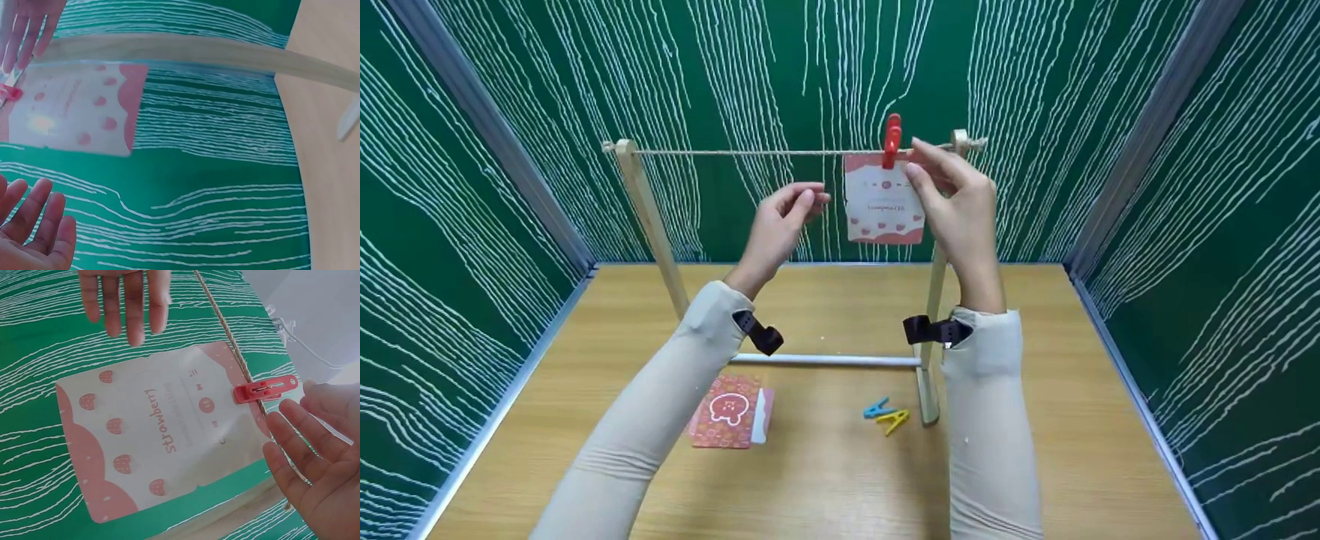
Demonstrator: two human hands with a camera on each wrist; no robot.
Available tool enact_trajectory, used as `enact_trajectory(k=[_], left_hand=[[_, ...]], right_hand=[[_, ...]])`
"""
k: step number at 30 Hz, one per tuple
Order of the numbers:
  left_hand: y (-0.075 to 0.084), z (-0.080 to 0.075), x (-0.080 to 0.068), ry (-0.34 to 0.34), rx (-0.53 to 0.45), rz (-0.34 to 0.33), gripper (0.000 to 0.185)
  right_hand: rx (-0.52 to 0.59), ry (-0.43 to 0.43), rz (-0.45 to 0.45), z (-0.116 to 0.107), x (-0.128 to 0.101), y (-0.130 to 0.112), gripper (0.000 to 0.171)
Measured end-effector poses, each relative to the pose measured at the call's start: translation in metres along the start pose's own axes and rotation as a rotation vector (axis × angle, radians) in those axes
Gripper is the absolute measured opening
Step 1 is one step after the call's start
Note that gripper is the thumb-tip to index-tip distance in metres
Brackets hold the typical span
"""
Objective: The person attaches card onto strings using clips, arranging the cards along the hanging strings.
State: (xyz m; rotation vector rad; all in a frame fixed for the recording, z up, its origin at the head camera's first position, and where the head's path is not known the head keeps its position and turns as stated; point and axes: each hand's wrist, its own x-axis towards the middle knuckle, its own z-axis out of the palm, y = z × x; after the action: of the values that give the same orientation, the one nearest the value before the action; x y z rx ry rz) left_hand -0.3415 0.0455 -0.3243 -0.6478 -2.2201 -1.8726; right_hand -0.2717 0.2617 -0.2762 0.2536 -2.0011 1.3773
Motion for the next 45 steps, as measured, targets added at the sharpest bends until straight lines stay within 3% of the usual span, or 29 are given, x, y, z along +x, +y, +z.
enact_trajectory(k=[10,21,27,36,45], left_hand=[[-0.023,-0.022,-0.013,0.005,0.041,-0.029,0.029],[-0.055,-0.050,-0.028,-0.001,0.098,-0.111,0.031],[-0.073,-0.063,-0.039,-0.045,0.110,-0.136,0.032],[-0.106,-0.075,-0.057,-0.083,0.148,-0.175,0.031],[-0.139,-0.089,-0.081,-0.109,0.217,-0.283,0.033]], right_hand=[[0.078,0.006,0.037,0.002,-0.020,0.018,0.031],[0.159,0.004,0.115,0.006,-0.047,0.040,0.032],[0.241,0.004,0.182,0.007,-0.064,0.053,0.034],[0.177,-0.053,0.318,0.009,-0.092,0.077,0.038],[0.126,-0.110,0.474,0.012,-0.118,0.099,0.047]])
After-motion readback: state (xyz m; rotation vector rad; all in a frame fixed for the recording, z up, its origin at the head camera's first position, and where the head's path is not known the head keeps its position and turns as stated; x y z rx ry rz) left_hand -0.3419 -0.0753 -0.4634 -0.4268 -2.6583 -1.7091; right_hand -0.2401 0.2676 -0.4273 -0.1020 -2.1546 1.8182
